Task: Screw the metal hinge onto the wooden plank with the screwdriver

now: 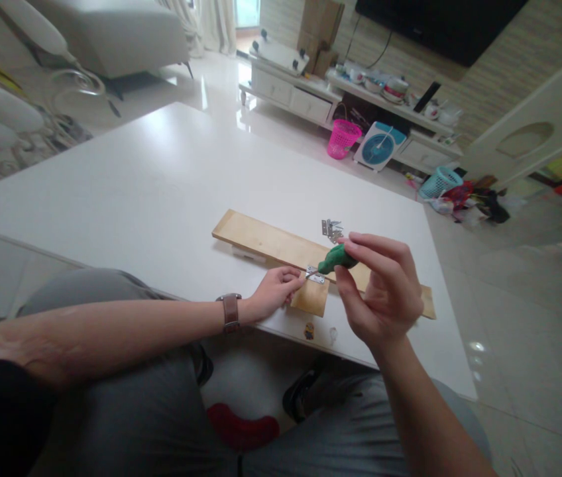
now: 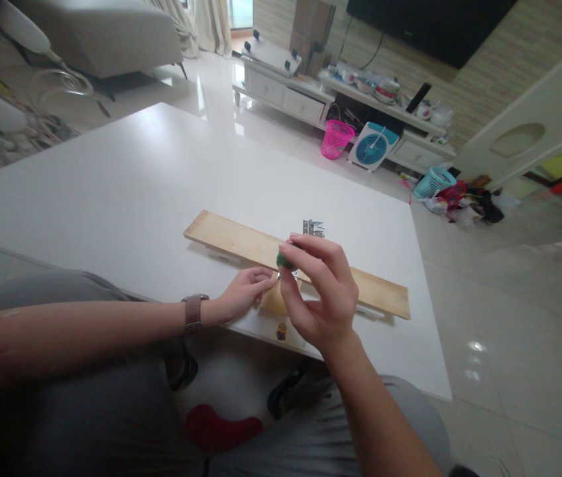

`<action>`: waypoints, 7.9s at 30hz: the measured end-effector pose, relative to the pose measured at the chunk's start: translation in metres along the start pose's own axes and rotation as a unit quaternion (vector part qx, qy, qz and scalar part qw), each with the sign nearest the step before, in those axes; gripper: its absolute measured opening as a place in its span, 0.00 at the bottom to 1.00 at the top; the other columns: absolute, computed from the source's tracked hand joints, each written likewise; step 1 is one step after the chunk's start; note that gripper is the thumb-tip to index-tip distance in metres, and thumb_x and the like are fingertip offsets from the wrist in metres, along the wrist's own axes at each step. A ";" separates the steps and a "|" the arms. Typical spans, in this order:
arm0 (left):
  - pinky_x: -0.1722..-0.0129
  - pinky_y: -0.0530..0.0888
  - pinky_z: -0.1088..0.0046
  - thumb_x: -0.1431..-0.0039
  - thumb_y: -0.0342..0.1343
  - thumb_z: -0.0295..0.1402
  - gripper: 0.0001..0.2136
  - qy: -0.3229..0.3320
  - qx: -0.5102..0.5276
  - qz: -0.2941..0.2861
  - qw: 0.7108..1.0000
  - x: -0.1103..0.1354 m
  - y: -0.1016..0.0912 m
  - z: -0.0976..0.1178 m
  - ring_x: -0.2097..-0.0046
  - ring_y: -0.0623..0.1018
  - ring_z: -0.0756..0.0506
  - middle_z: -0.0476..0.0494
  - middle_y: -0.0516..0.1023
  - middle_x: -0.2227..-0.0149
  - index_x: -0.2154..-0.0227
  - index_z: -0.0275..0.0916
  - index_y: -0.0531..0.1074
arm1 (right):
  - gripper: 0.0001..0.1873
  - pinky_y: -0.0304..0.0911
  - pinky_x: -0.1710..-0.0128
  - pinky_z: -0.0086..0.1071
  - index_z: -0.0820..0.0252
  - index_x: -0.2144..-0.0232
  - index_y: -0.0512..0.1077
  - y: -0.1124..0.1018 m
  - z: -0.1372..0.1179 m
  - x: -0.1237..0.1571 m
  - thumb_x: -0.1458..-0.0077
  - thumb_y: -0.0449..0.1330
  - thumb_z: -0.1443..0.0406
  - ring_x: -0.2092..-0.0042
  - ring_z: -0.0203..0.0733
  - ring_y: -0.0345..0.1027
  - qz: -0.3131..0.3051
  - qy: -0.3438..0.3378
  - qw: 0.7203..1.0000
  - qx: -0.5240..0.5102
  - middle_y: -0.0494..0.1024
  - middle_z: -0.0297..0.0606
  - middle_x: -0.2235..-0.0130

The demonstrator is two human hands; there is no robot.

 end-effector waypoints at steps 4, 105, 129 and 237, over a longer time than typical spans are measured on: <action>0.80 0.64 0.78 0.47 0.70 0.47 0.19 -0.006 -0.004 0.007 1.000 0.000 0.000 0.001 0.79 0.68 0.54 0.53 0.72 0.76 0.65 0.35 0.75 | 0.20 0.81 0.61 0.42 0.49 0.50 0.78 -0.001 0.001 0.000 0.43 0.70 0.71 0.55 0.45 0.78 0.015 -0.015 0.999 0.027 0.78 0.38 0.54; 0.80 0.64 0.77 0.47 0.70 0.47 0.19 -0.001 0.003 0.000 1.000 0.001 0.000 0.002 0.79 0.68 0.54 0.52 0.73 0.76 0.64 0.35 0.76 | 0.24 0.81 0.52 0.50 0.49 0.43 0.76 0.000 -0.001 -0.001 0.39 0.61 0.72 0.48 0.50 0.78 -0.008 0.004 1.000 0.006 0.78 0.42 0.48; 0.79 0.65 0.77 0.47 0.70 0.48 0.21 -0.002 0.002 0.001 1.000 0.001 -0.001 0.001 0.78 0.69 0.54 0.51 0.74 0.75 0.63 0.34 0.76 | 0.22 0.81 0.53 0.47 0.49 0.43 0.77 -0.001 -0.001 0.000 0.37 0.61 0.70 0.48 0.49 0.78 -0.012 0.012 1.000 0.020 0.77 0.42 0.49; 0.79 0.64 0.78 0.47 0.70 0.48 0.21 -0.005 0.002 0.000 1.000 -0.001 -0.001 -0.002 0.78 0.68 0.54 0.51 0.74 0.75 0.62 0.33 0.76 | 0.23 0.81 0.52 0.48 0.50 0.43 0.77 -0.001 0.001 -0.001 0.39 0.61 0.72 0.48 0.50 0.78 -0.012 0.012 1.000 0.018 0.78 0.42 0.48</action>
Point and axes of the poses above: each hand's wrist, its own x-axis away from the middle knuckle, its own y-axis out of the palm, z = x × y, the point moved 2 cm from there along -x, towards the middle knuckle
